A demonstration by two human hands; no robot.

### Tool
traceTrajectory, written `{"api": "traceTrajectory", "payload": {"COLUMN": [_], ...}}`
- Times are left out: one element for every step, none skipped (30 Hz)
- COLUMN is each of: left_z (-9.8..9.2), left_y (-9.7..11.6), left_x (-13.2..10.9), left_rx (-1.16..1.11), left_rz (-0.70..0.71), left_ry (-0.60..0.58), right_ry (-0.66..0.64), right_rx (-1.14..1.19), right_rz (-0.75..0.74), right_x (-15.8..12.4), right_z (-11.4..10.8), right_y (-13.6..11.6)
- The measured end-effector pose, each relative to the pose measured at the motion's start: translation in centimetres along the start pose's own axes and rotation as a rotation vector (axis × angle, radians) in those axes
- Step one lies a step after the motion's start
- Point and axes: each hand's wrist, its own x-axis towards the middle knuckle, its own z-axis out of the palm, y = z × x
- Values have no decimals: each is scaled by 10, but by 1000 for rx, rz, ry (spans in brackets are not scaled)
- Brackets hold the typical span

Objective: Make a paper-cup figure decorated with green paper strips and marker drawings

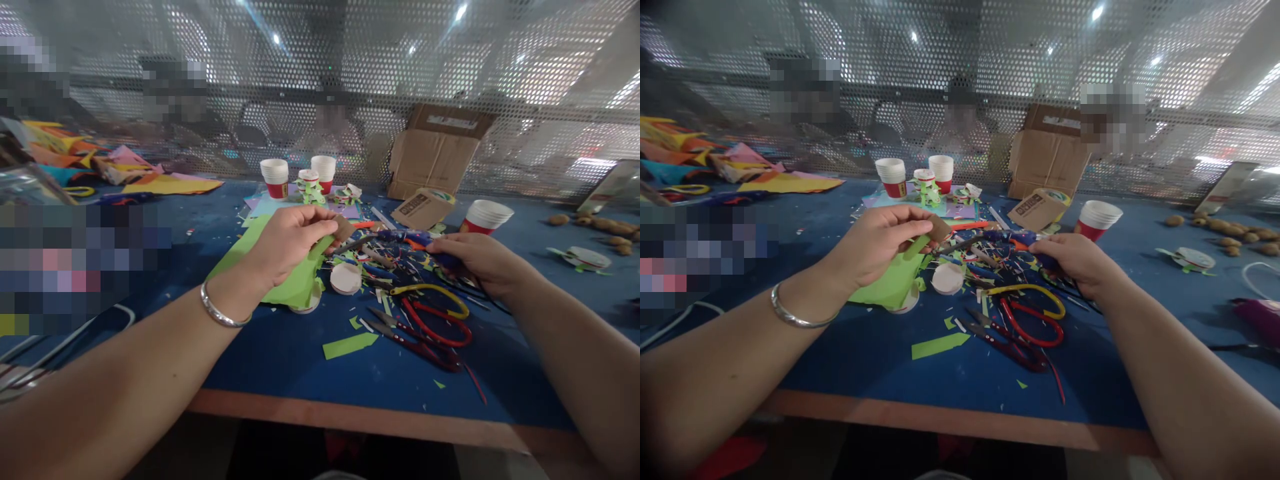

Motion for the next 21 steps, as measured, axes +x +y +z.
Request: {"api": "traceTrajectory", "payload": {"left_z": [0,-1,-2,-2,-2,-3,-3,-3,-3,-3,-3,-3,-4,-4,-4,-5,-5,-6,-7,-9,-10], "left_y": [0,0,0,0,-1,-2,-3,-4,-6,-7,-8,-8,-9,-9,-9,-9,-9,-10,-10,-11,-12], "left_x": [0,1,1,2,2,2,3,3,3,3,3,3,3,3,3,3,3,4,4,5,5], "left_rx": [-2,-2,0,1,-3,-9,-16,-24,-30,-31,-27,-22,-19,-15,-12,-8,1,14,33,55,75], "left_rz": [-7,-21,-36,-49,-56,-56,-52,-49,-51,-58,-65,-75,-85,-94,-102,-108,-111,-110,-105,-98,-93], "left_ry": [4,9,15,18,17,12,2,-9,-21,-32,-38,-42,-49,-55,-65,-73,-83,-88,-90,-90,-91], "right_ry": [-5,-12,-21,-33,-48,-64,-78,-89,-97,-103,-106,-111,-117,-124,-135,-151,-169,-191,-209,-225,-233], "right_rx": [78,152,221,284,341,392,437,474,504,529,554,575,595,614,633,650,667,689,710,725,733], "right_rz": [9,12,7,-5,-22,-41,-62,-84,-106,-126,-144,-155,-164,-169,-172,-174,-178,-183,-189,-193,-199], "right_x": [0,-1,-2,-3,-4,-6,-8,-11,-14,-17,-19,-22,-24,-25,-27,-28,-29,-30,-30,-31,-32], "right_z": [0,-1,-2,-2,-3,-3,-3,-3,-3,-2,-2,-1,0,1,3,4,5,6,7,8,9], "right_y": [-1,-3,-5,-7,-9,-12,-15,-18,-20,-22,-24,-25,-26,-26,-26,-26,-25,-25,-25,-25,-25]}}
